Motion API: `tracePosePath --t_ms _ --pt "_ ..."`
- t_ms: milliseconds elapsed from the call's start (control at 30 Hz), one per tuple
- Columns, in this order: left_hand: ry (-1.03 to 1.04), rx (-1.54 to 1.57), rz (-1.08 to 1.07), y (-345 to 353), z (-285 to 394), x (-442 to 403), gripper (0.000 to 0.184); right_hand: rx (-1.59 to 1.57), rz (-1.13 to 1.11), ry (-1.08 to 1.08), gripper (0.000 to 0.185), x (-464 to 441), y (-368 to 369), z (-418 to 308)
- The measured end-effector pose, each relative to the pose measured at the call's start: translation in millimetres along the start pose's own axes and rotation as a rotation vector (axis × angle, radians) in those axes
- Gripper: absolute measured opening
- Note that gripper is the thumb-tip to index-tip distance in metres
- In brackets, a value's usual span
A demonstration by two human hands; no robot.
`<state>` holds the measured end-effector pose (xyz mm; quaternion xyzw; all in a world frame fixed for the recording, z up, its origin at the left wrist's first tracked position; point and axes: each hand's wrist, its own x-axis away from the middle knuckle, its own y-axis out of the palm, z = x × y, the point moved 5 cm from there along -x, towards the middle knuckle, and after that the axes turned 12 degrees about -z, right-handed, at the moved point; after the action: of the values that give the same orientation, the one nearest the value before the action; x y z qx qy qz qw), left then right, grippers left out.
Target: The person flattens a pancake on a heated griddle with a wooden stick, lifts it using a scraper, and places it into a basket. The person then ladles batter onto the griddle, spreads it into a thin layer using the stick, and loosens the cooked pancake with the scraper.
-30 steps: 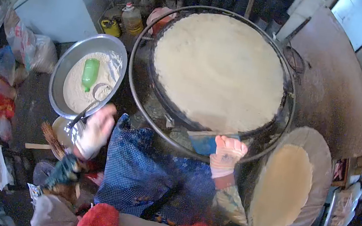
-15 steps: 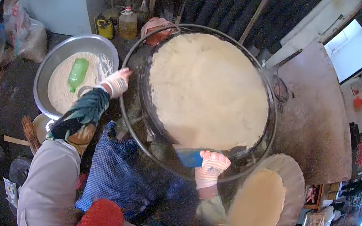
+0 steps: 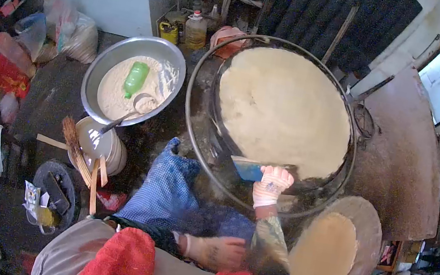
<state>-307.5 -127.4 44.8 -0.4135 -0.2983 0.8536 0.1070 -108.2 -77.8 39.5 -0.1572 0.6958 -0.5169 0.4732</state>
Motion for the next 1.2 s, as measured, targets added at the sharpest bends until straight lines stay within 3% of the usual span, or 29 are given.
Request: tracePosePath --t_ms 67,133,200,233,300,433,767,1200 --pt "-0.479 -0.174 -0.843 -30.9 -24.2 11.0 0.018 0.001 0.001 0.003 0.009 0.3 1.4 4.8" --pt "-0.607 -0.275 -0.200 -107.0 -37.5 45.0 0.024 -0.018 0.011 0.000 0.010 5.2 -0.5 1.0" --pt "-0.640 -0.427 -0.052 -149.1 -41.9 68.9 0.036 -0.016 0.019 0.007 0.009 5.1 -3.9 1.2" --pt "-0.766 -0.432 -0.096 -161.3 -47.8 82.0 0.040 0.042 0.037 0.034 0.006 5.9 -1.8 1.4" --pt "-0.831 -0.642 0.007 -156.8 -55.5 125.0 0.050 0.016 0.084 0.015 0.007 3.0 -4.9 0.1" --pt "-0.876 -0.677 0.136 -144.8 -65.7 156.8 0.053 0.052 0.115 -0.004 0.012 -2.9 4.1 -1.1" --pt "-0.900 -0.654 0.095 -144.0 -69.2 153.1 0.053 0.160 -0.072 0.084 0.008 -19.4 20.1 -0.8" --pt "-0.940 -0.609 0.047 -148.0 -82.1 158.1 0.053 0.192 -0.056 0.053 0.008 -45.4 46.5 -5.0"
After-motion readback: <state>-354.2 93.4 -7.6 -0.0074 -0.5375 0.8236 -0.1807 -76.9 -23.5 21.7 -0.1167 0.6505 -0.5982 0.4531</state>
